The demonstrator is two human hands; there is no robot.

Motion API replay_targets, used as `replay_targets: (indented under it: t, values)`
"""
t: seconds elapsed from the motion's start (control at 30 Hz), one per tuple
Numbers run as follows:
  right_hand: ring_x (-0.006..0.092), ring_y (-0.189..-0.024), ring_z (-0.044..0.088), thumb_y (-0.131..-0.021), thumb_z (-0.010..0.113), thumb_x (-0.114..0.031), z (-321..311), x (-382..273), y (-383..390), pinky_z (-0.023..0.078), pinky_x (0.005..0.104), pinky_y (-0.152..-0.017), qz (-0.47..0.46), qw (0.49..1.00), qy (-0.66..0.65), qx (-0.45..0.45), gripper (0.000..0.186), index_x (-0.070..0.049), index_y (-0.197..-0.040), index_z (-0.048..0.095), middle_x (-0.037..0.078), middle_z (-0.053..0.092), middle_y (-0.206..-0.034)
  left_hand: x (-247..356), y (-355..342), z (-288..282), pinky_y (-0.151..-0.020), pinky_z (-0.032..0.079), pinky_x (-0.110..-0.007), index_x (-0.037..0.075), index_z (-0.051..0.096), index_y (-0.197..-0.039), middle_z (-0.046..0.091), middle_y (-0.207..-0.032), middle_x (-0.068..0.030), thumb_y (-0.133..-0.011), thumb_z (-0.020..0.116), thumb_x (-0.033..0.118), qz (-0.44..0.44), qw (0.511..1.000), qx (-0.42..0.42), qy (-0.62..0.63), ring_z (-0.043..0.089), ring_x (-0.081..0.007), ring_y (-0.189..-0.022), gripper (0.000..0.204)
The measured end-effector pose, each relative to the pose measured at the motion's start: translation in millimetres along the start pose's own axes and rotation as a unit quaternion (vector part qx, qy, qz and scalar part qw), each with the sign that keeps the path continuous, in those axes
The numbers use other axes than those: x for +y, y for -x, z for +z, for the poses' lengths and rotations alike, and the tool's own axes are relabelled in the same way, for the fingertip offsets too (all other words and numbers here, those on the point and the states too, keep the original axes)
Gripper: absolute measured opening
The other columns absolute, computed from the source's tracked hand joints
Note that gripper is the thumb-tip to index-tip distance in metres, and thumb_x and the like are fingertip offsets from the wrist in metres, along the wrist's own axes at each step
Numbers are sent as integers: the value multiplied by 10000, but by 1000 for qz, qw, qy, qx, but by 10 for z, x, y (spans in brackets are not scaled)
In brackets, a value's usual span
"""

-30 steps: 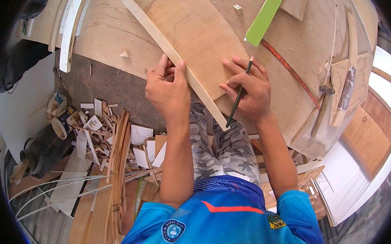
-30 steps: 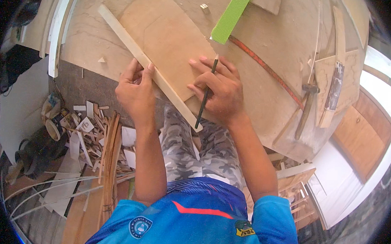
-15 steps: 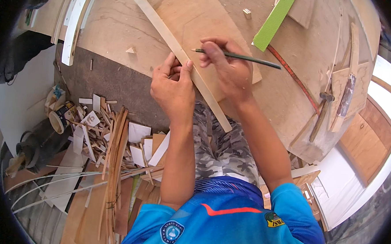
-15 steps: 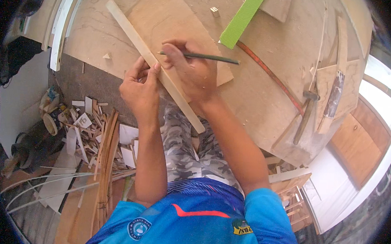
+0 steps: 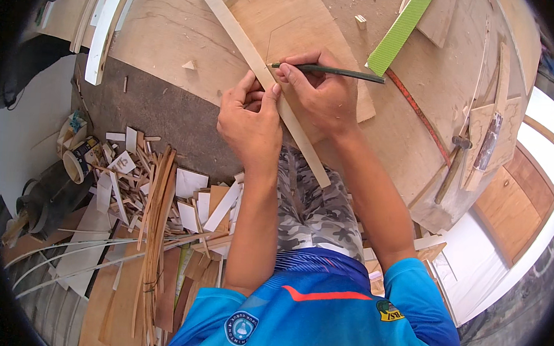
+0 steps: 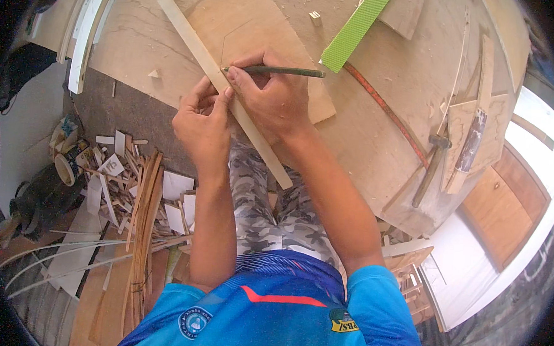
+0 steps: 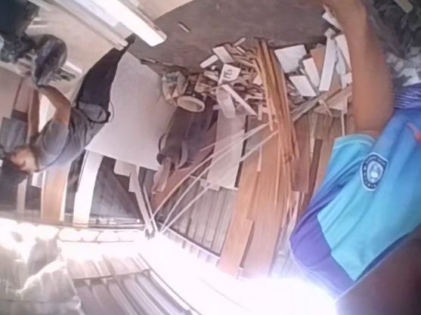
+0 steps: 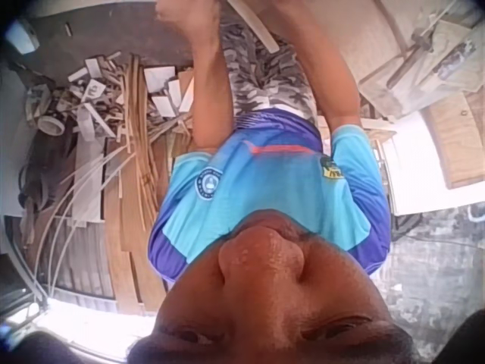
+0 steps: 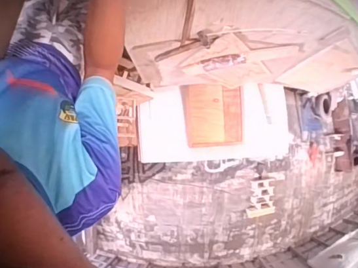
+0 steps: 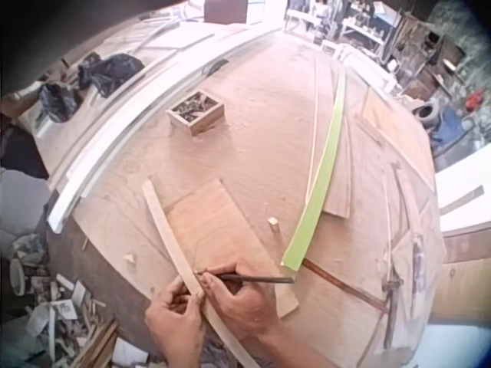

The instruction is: The person measures a small piece of wood using a tape measure and marks a cutting line onto a wooden board using a pencil and a thin piece of wood as a straightedge.

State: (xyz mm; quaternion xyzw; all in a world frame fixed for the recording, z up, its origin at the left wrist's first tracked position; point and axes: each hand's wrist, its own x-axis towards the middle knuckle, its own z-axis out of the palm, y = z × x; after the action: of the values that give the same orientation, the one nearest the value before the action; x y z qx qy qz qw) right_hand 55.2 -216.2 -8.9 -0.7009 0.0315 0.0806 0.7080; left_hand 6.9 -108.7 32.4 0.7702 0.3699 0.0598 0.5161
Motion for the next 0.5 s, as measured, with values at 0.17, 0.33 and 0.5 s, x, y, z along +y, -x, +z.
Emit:
replay_targets:
  t: [0.17, 0.33, 0.5]
  values:
    - [158, -843, 797, -952, 842, -137, 5, 44, 15, 631, 314, -756, -4, 1000, 6, 9, 165, -23, -1025, 748, 101, 824, -916, -15, -2, 16, -747, 658, -318, 18, 793, -1299, 726, -1064, -113, -866, 884, -11, -2, 1000, 2, 5, 746, -150, -853, 443]
    - [166, -828, 796, -948, 837, -133, -43, -32, 21, 628, 318, -751, -20, 999, 32, -3, 159, -15, -1009, 750, 115, 821, -906, -15, -7, 27, -747, 664, -310, 16, 788, -1314, 724, -1075, -113, -872, 881, -14, -12, 1000, 3, 3, 742, -143, -859, 452]
    - [176, -815, 794, -952, 826, -132, -34, -42, 15, 626, 326, -746, -30, 999, 41, -6, 152, -4, -989, 753, 123, 819, -892, -39, -23, 25, -739, 669, -305, 25, 786, -1324, 723, -1082, -110, -879, 878, -15, 2, 1000, 5, 5, 737, -129, -853, 456]
